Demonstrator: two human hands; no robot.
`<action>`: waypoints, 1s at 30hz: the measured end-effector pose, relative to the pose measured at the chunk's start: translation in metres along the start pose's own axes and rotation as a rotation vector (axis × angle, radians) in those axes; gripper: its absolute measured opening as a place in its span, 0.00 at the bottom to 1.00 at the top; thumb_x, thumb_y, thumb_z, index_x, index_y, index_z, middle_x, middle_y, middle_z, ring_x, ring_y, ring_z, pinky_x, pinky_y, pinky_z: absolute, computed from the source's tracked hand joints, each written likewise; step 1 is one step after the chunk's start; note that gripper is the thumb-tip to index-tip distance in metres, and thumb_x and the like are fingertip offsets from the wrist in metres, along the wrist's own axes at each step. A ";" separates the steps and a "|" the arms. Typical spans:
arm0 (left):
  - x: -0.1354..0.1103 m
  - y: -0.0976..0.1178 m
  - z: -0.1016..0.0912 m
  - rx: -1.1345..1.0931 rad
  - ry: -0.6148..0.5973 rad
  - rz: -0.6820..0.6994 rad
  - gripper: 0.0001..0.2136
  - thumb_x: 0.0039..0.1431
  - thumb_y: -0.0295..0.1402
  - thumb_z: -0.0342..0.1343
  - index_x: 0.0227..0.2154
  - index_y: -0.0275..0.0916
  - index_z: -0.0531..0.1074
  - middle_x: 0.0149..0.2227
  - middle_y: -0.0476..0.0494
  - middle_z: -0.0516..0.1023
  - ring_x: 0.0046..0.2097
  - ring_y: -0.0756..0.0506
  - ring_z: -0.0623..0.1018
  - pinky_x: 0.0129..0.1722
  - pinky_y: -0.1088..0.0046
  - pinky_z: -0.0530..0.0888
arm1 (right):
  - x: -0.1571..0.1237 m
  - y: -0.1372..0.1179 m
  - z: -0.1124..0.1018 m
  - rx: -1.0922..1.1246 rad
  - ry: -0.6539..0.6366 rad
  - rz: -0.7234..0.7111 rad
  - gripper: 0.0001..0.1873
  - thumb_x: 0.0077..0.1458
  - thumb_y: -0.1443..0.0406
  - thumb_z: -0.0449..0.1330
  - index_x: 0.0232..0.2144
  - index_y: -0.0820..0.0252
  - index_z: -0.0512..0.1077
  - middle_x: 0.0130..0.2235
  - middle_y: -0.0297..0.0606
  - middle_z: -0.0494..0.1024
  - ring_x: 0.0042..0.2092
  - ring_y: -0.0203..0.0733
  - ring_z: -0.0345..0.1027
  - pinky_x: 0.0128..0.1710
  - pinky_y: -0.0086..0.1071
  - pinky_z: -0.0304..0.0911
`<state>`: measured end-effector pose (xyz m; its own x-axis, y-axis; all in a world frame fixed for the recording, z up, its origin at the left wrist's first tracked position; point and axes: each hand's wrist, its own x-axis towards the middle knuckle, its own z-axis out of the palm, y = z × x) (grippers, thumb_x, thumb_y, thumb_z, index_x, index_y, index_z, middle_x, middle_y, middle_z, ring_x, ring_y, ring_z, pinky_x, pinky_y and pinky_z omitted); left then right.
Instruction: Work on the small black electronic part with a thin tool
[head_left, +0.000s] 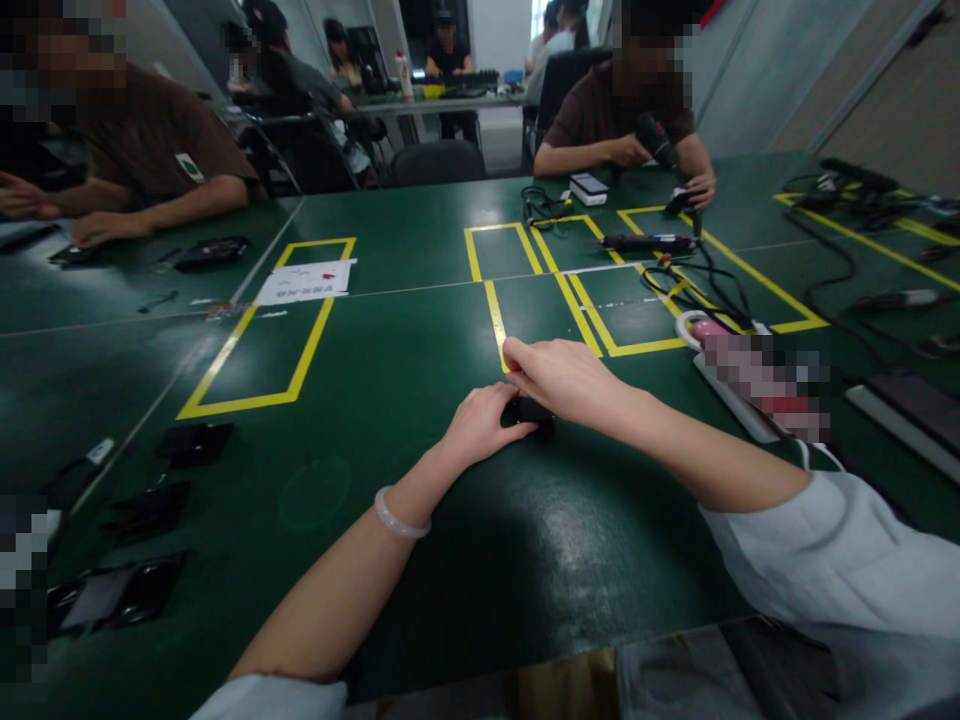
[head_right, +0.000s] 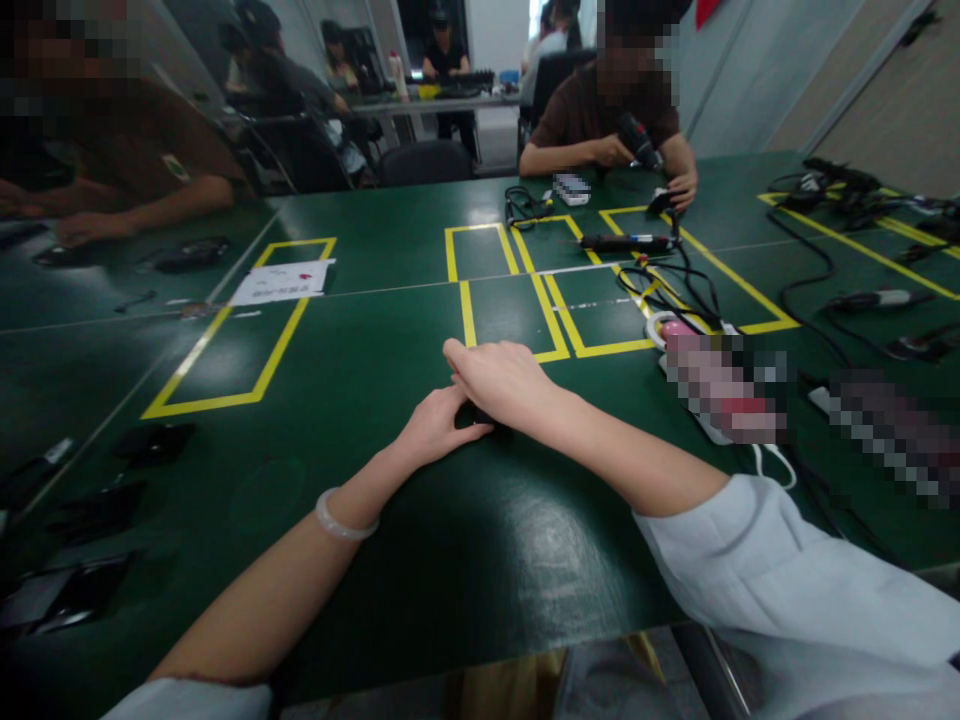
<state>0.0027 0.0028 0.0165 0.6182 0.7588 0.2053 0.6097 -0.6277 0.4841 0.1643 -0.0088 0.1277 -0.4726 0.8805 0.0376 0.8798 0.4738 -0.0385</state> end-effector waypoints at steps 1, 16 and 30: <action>0.000 0.000 0.000 -0.003 -0.001 -0.004 0.19 0.57 0.46 0.58 0.45 0.38 0.69 0.45 0.40 0.77 0.47 0.38 0.77 0.46 0.61 0.73 | 0.000 0.000 -0.001 0.022 -0.001 -0.004 0.10 0.63 0.62 0.46 0.43 0.58 0.63 0.36 0.39 0.79 0.34 0.42 0.71 0.25 0.32 0.42; 0.000 -0.001 0.000 -0.010 0.013 -0.004 0.19 0.56 0.45 0.59 0.45 0.38 0.69 0.45 0.40 0.77 0.47 0.38 0.77 0.47 0.60 0.72 | 0.000 -0.001 -0.003 -0.005 -0.021 -0.024 0.11 0.63 0.63 0.46 0.44 0.58 0.64 0.37 0.40 0.79 0.35 0.43 0.72 0.26 0.32 0.44; -0.001 -0.002 -0.001 0.004 -0.003 -0.012 0.19 0.57 0.46 0.59 0.45 0.38 0.68 0.45 0.40 0.77 0.47 0.38 0.77 0.47 0.60 0.72 | 0.000 -0.002 -0.003 -0.025 -0.027 -0.020 0.11 0.62 0.64 0.46 0.45 0.59 0.62 0.36 0.40 0.79 0.33 0.44 0.72 0.25 0.32 0.43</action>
<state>0.0007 0.0038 0.0157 0.6125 0.7655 0.1972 0.6187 -0.6195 0.4831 0.1628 -0.0092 0.1303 -0.4911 0.8710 0.0109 0.8709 0.4913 -0.0133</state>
